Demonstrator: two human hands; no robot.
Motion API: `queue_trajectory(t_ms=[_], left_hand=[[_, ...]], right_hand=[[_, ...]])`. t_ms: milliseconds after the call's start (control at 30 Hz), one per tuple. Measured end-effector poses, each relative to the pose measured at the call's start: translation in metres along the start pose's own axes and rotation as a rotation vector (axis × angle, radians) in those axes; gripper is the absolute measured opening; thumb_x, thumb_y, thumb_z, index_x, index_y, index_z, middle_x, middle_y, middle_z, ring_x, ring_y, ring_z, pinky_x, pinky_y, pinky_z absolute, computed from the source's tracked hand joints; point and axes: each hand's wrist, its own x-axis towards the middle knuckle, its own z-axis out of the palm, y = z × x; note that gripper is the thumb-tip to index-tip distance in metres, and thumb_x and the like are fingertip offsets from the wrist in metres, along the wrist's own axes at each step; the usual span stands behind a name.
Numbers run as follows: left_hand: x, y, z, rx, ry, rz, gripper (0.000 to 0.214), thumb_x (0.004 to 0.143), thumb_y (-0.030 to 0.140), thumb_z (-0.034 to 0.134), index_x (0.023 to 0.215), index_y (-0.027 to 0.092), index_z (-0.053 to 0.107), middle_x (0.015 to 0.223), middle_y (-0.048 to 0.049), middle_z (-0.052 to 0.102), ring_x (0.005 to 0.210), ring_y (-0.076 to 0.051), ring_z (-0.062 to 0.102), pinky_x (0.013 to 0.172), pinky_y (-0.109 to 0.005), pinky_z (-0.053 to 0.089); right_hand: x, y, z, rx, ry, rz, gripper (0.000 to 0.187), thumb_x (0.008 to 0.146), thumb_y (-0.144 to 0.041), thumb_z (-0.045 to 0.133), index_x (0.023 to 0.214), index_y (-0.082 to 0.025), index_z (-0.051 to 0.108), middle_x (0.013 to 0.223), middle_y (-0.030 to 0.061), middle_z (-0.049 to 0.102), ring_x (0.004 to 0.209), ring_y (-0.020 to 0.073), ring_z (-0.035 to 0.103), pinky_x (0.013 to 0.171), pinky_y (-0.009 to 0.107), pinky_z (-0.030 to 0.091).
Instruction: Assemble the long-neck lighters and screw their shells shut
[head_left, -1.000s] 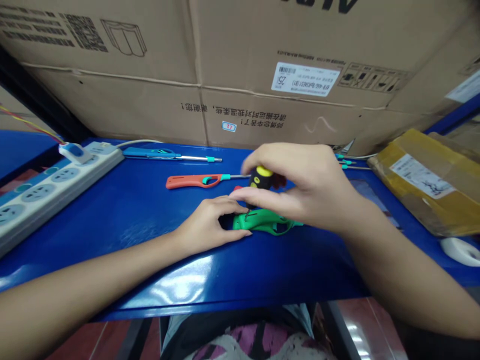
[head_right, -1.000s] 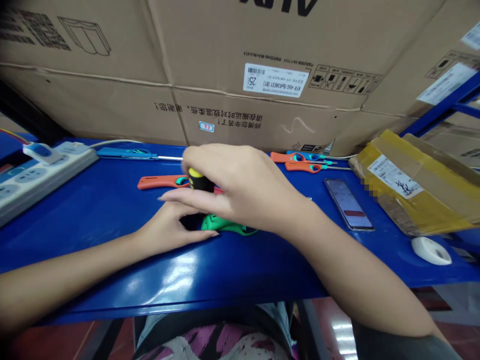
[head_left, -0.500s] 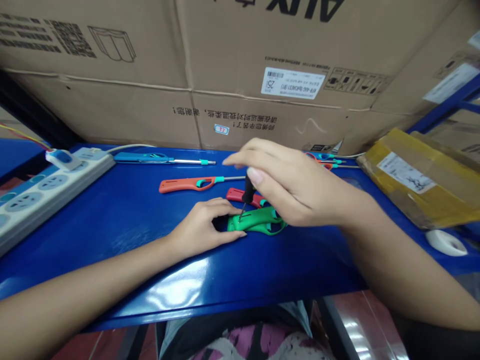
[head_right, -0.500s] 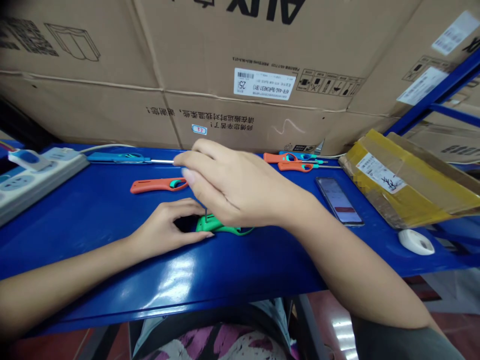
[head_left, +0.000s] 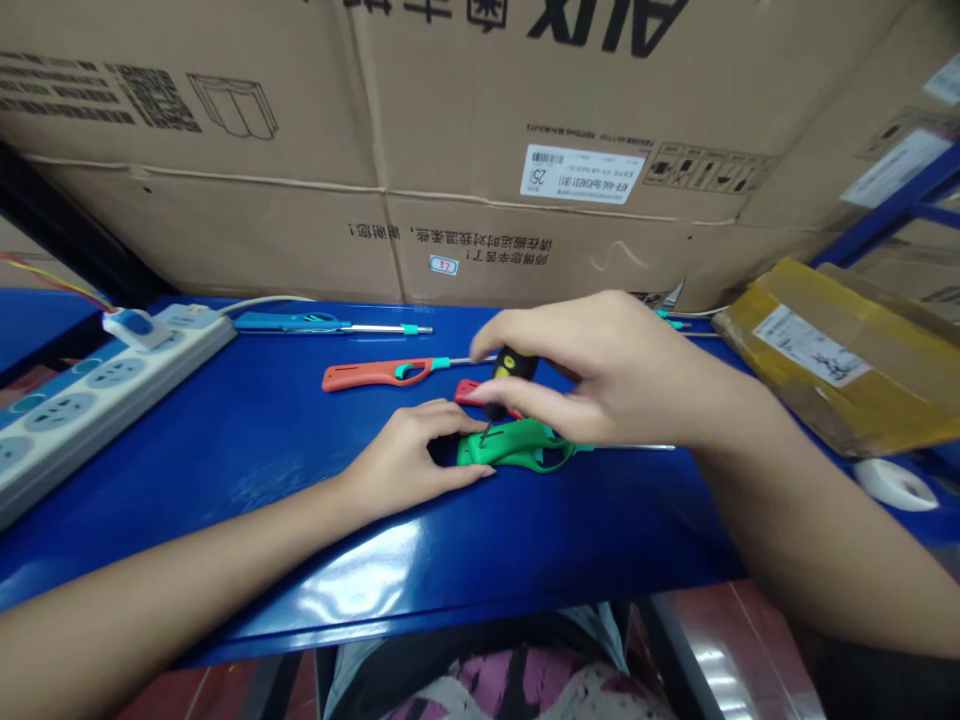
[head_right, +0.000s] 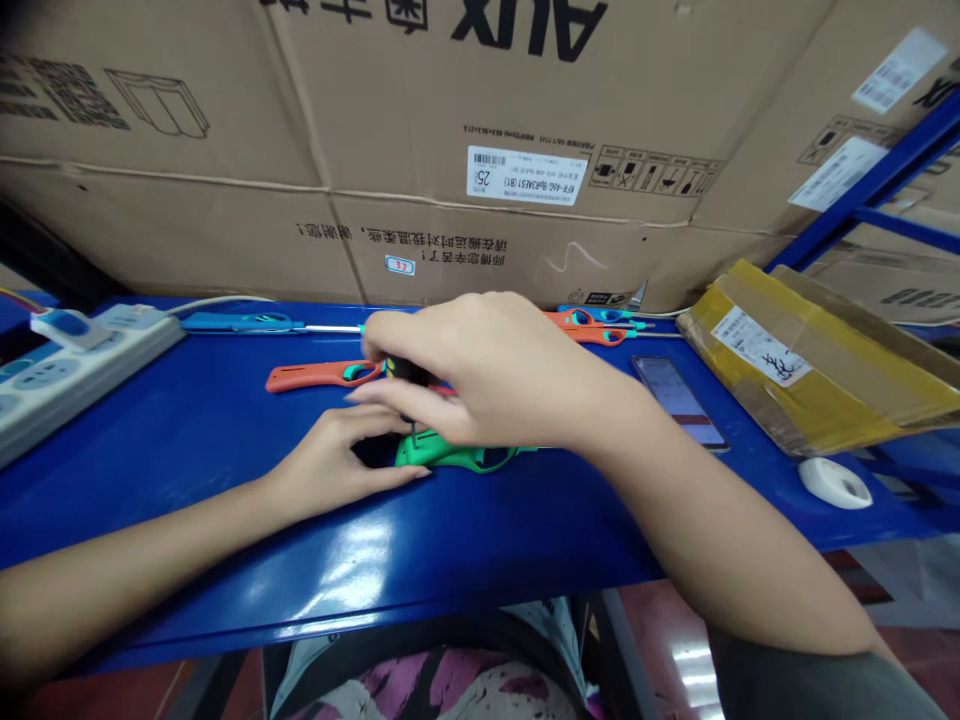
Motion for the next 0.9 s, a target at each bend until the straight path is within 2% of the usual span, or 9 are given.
queue_trajectory(t_ms=[67,100,233,400,567,633,733,800,900], left_hand=[[0.000,0.000,0.000,0.011,0.003,-0.002,0.032,0.078,0.035,0.083,0.105,0.019,0.074,0.099,-0.0055,0.077,0.092,-0.022,0.072,0.084,-0.034,0.059],[0.000,0.000,0.000,0.007,-0.004,-0.005,0.032,0.079,0.035,0.082,0.106,0.019,0.074,0.100,-0.0061,0.077,0.093,-0.023,0.072,0.085,-0.035,0.059],[0.001,-0.001,-0.001,-0.025,-0.031,-0.007,0.031,0.081,0.036,0.080,0.106,0.018,0.074,0.103,-0.0068,0.077,0.096,-0.023,0.072,0.089,-0.037,0.058],[0.000,-0.001,0.000,0.012,0.015,0.023,0.032,0.079,0.034,0.082,0.106,0.018,0.074,0.099,-0.0063,0.077,0.091,-0.022,0.073,0.082,-0.033,0.059],[0.000,0.000,0.000,-0.006,-0.006,0.016,0.029,0.080,0.034,0.082,0.102,0.018,0.073,0.095,-0.0052,0.077,0.089,-0.022,0.072,0.083,-0.034,0.059],[0.000,0.000,0.000,0.005,-0.007,0.012,0.028,0.080,0.035,0.081,0.101,0.018,0.074,0.094,-0.0050,0.077,0.088,-0.022,0.072,0.082,-0.034,0.059],[0.000,0.000,0.000,0.019,0.003,0.000,0.031,0.079,0.035,0.082,0.104,0.019,0.074,0.098,-0.0058,0.077,0.092,-0.023,0.072,0.083,-0.033,0.058],[0.000,0.000,0.001,0.001,0.004,-0.007,0.033,0.079,0.035,0.082,0.106,0.019,0.073,0.099,-0.0055,0.077,0.092,-0.022,0.072,0.083,-0.033,0.058],[0.000,0.001,0.000,-0.023,-0.006,-0.010,0.030,0.080,0.034,0.082,0.104,0.019,0.073,0.098,-0.0041,0.077,0.089,-0.020,0.072,0.084,-0.031,0.058]], right_hand=[[-0.001,0.000,0.000,-0.082,0.060,0.053,0.044,0.100,-0.052,0.046,0.093,-0.015,0.070,0.070,0.0038,0.069,0.067,0.0177,0.065,0.062,0.028,0.041],[-0.001,-0.001,0.000,-0.094,0.072,0.059,0.044,0.101,-0.050,0.044,0.096,-0.015,0.070,0.075,0.0054,0.071,0.071,0.0189,0.067,0.064,0.029,0.043],[-0.003,-0.003,-0.001,0.074,0.000,-0.063,0.039,0.102,-0.029,0.038,0.135,-0.018,0.055,0.122,0.0084,0.070,0.101,0.0187,0.067,0.078,0.029,0.049],[-0.002,-0.003,0.001,-0.033,0.050,-0.001,0.035,0.102,-0.044,0.047,0.106,-0.017,0.068,0.085,0.0035,0.074,0.076,0.0177,0.068,0.065,0.027,0.044],[-0.002,-0.004,-0.005,0.087,-0.013,-0.080,0.036,0.106,-0.033,0.038,0.130,-0.018,0.060,0.113,0.0071,0.074,0.091,0.0169,0.070,0.072,0.027,0.048],[-0.002,-0.005,-0.004,0.100,0.007,-0.089,0.035,0.105,-0.038,0.043,0.120,-0.018,0.066,0.098,0.0052,0.076,0.081,0.0157,0.069,0.069,0.026,0.047],[-0.003,-0.004,-0.002,0.005,0.072,0.018,0.045,0.102,-0.051,0.047,0.097,-0.013,0.072,0.073,0.0046,0.071,0.068,0.0173,0.066,0.063,0.028,0.045],[-0.003,-0.003,-0.005,0.016,0.051,0.034,0.045,0.105,-0.046,0.042,0.103,-0.013,0.071,0.084,0.0071,0.073,0.078,0.0196,0.069,0.070,0.030,0.049],[-0.003,0.000,-0.010,0.138,-0.027,-0.076,0.036,0.106,-0.031,0.038,0.127,-0.018,0.063,0.115,0.0080,0.071,0.102,0.0193,0.067,0.086,0.031,0.051]])
